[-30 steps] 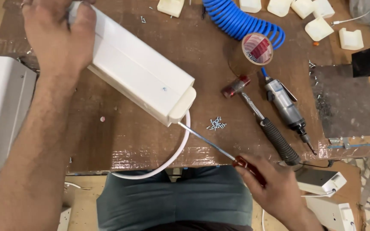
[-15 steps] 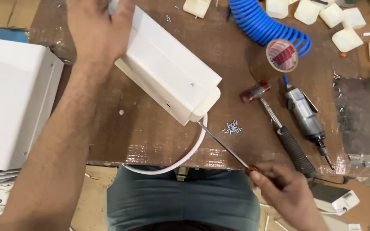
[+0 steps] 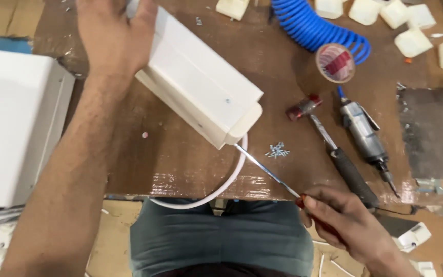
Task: The person attaches a small white plastic cover to the end of a white electrical box using a screwdriver and screws. They repeat the process on a second box, securing the cover with multiple screws.
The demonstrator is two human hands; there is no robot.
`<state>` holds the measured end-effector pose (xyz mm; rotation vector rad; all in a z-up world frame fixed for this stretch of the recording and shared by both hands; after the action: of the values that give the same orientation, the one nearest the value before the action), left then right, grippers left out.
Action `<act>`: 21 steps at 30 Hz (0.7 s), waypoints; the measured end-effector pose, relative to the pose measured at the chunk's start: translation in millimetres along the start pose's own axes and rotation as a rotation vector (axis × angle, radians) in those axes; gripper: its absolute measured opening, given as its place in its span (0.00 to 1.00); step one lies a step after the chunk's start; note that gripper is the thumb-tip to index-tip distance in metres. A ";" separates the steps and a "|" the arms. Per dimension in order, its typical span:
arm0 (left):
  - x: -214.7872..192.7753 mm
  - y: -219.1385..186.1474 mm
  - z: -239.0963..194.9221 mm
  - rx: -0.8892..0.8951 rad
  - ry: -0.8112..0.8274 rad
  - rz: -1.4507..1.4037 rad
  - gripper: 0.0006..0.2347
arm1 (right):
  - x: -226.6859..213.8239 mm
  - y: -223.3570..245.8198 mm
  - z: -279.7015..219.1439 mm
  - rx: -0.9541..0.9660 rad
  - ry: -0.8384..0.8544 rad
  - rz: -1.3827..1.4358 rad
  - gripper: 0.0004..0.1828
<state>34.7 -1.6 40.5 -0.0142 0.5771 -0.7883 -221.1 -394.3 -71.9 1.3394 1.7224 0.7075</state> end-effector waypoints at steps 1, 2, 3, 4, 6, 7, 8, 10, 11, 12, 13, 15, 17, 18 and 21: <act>0.9 -1.1 2.1 0.017 0.004 0.003 0.09 | 6.4 -5.5 2.7 0.339 0.272 0.327 0.18; 2.6 -1.8 5.6 0.025 -0.003 -0.005 0.09 | 5.6 -8.9 1.1 0.332 0.260 0.330 0.18; 1.6 -1.4 4.9 0.031 0.017 0.006 0.08 | 6.7 -11.8 0.3 0.308 0.252 0.252 0.15; 0.5 0.1 3.8 0.037 0.037 0.018 0.08 | 9.0 -14.7 0.0 0.282 0.243 0.174 0.14; -2.5 1.0 1.3 0.028 0.040 0.017 0.08 | 16.2 22.8 -15.6 -0.079 -0.082 -0.195 0.18; -3.1 2.1 1.8 0.025 0.036 0.004 0.09 | 21.3 53.8 -35.3 -0.450 -0.427 -0.553 0.22; -2.4 3.2 3.2 0.025 0.037 0.014 0.09 | 22.8 43.7 -31.9 -0.455 -0.420 -0.549 0.22; 2.5 0.0 4.8 0.054 0.005 0.039 0.09 | 22.0 25.2 -33.2 -0.494 -0.604 -0.810 0.22; 4.3 1.8 2.5 0.052 0.004 0.040 0.09 | 18.9 24.2 -30.6 -0.495 -0.603 -0.812 0.22; 5.7 2.6 0.5 0.052 0.004 0.066 0.09 | 9.9 18.1 -24.6 -0.383 -0.538 -0.636 0.21; 7.4 3.1 2.1 0.062 0.006 0.088 0.09 | 4.5 10.5 -19.8 -0.268 -0.477 -0.453 0.20; 1.4 -3.7 5.8 0.078 0.013 0.065 0.08 | -2.8 10.5 -10.7 -0.192 -0.333 -0.364 0.17; -1.7 -13.2 11.0 0.092 0.014 0.041 0.07 | -6.5 8.2 -5.9 -0.121 -0.191 -0.278 0.15; -2.4 -16.0 13.5 0.063 0.029 0.001 0.06 | -5.4 -2.7 -2.2 0.064 -0.098 -0.178 0.14; -2.6 -8.4 9.5 0.026 0.068 -0.019 0.05 | -0.5 11.2 -13.2 0.082 -0.103 -0.213 0.15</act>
<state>32.3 -7.7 51.6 0.0309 0.6315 -0.8175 -226.9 -391.0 -55.9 1.2025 1.7940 0.4441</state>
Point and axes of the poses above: each hand's wrist, its own z-axis towards the middle knuckle, its own x-axis out of the palm, y = z × x, the point moved 6 cm from there along z, towards the middle knuckle, and after that the axes turned 14 degrees about x, right-handed, at the moved point
